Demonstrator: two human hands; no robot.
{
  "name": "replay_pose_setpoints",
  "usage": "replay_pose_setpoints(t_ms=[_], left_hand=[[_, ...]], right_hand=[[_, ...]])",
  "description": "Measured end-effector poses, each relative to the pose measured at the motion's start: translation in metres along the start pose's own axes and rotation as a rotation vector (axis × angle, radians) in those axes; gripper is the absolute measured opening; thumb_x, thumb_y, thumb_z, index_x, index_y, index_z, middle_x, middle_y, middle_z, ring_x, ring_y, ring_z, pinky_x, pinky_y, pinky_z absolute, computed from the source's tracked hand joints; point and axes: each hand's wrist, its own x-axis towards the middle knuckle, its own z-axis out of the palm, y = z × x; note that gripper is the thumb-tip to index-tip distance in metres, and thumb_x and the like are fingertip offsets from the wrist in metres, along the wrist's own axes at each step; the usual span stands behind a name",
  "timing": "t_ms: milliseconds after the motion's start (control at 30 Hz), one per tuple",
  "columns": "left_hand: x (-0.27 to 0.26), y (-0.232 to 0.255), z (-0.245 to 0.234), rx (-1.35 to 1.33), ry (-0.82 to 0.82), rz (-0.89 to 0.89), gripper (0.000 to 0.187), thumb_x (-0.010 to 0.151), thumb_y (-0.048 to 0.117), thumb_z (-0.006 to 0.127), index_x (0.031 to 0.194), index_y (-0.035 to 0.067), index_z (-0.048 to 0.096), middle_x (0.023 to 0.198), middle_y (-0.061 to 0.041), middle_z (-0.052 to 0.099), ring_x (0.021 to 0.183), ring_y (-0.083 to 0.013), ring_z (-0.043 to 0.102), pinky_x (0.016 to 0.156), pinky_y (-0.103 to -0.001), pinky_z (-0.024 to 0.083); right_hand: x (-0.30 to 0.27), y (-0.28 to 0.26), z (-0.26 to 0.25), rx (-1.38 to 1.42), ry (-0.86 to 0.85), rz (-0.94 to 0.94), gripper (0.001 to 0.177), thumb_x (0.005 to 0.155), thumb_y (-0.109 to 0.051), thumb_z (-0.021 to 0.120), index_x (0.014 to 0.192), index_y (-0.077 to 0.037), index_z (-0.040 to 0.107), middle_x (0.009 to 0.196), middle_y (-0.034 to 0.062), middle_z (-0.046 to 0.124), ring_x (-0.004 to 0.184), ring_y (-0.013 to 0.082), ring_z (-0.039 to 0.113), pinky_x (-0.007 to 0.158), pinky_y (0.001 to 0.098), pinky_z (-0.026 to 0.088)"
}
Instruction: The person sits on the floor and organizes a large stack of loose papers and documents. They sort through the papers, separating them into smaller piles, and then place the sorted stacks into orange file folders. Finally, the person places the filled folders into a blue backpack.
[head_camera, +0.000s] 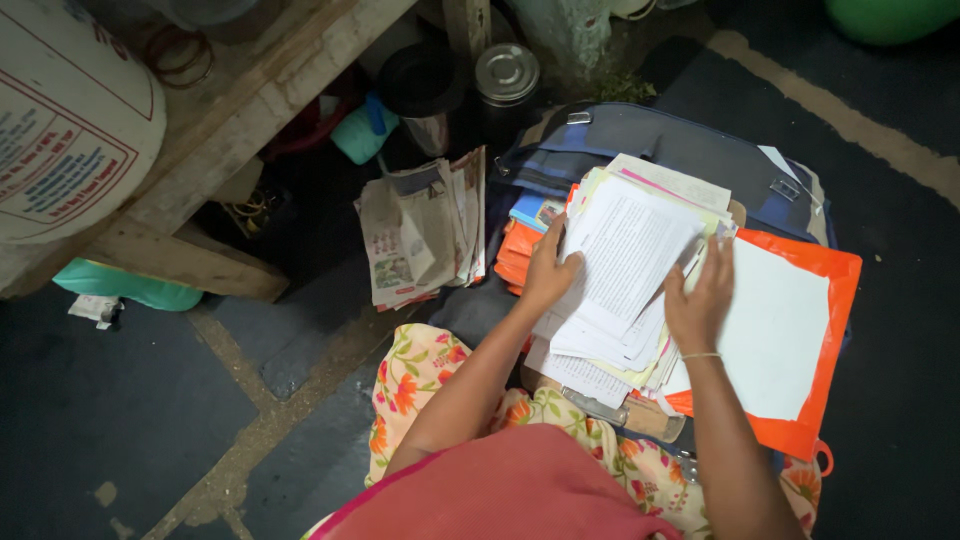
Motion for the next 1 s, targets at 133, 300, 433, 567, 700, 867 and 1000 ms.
replay_pose_setpoints(t_ms=[133,300,433,567,700,867,1000], left_hand=[[-0.004,-0.009,0.002,0.098,-0.034,0.061,0.082,0.083,0.013,0.071,0.156,0.001,0.037,0.150,-0.024,0.049,0.141,-0.0400,0.045,0.119,-0.045,0.035],[-0.008,-0.026,0.010,0.170,-0.051,0.199,0.085,0.083,0.011,0.071,0.158,-0.001,0.033,0.160,-0.025,0.041,0.152,-0.0418,0.033,0.126,-0.046,0.025],[-0.011,-0.022,0.010,0.148,-0.048,0.144,0.087,0.083,0.011,0.071,0.159,-0.002,0.030,0.162,-0.026,0.037,0.154,-0.0417,0.029,0.127,-0.046,0.022],[-0.018,-0.002,0.012,0.200,-0.060,0.134,0.092,0.082,0.015,0.073,0.159,-0.004,0.027,0.163,-0.030,0.030,0.156,-0.0435,0.021,0.127,-0.047,0.020],[-0.026,0.021,0.010,0.349,-0.122,0.122,0.096,0.080,0.020,0.077,0.156,-0.007,0.025,0.164,-0.033,0.019,0.155,-0.0461,0.014,0.124,-0.052,0.016],[-0.030,0.025,0.010,0.312,-0.067,0.097,0.095,0.081,0.020,0.075,0.157,-0.008,0.025,0.166,-0.033,0.019,0.156,-0.0452,0.016,0.125,-0.052,0.017],[-0.029,0.021,0.015,0.331,-0.054,0.090,0.094,0.082,0.021,0.074,0.157,-0.008,0.026,0.166,-0.033,0.020,0.156,-0.0451,0.018,0.125,-0.051,0.017]], right_hand=[[0.008,0.013,0.030,-0.050,-0.160,0.069,0.057,0.105,-0.019,0.057,0.156,0.003,0.040,0.166,0.0253,0.032,0.152,0.0408,0.033,0.124,0.0541,0.026],[0.015,0.026,0.026,0.091,-0.072,0.112,0.040,0.112,-0.019,0.051,0.149,-0.003,0.053,0.162,0.0164,0.046,0.155,0.0335,0.043,0.131,0.0420,0.032],[-0.004,0.021,0.003,0.626,0.113,0.490,0.045,0.111,-0.028,0.046,0.148,-0.002,0.054,0.156,0.0161,0.049,0.144,0.0283,0.049,0.122,0.0373,0.038],[-0.019,-0.005,0.005,0.799,0.084,0.561,0.054,0.110,-0.032,0.047,0.153,-0.001,0.039,0.157,0.0161,0.044,0.143,0.0267,0.044,0.120,0.0365,0.034],[-0.019,-0.024,0.009,0.675,-0.049,0.446,0.058,0.110,-0.029,0.050,0.157,0.002,0.034,0.164,0.0187,0.031,0.151,0.0296,0.029,0.122,0.0392,0.024],[-0.017,-0.029,0.004,0.494,0.072,0.380,0.066,0.106,-0.027,0.056,0.158,0.003,0.031,0.167,0.0254,0.025,0.155,0.0384,0.025,0.126,0.0463,0.021],[-0.027,-0.037,0.011,0.080,0.038,0.100,0.073,0.101,-0.032,0.059,0.159,0.004,0.031,0.169,0.0282,0.021,0.159,0.0414,0.020,0.129,0.0520,0.016]])
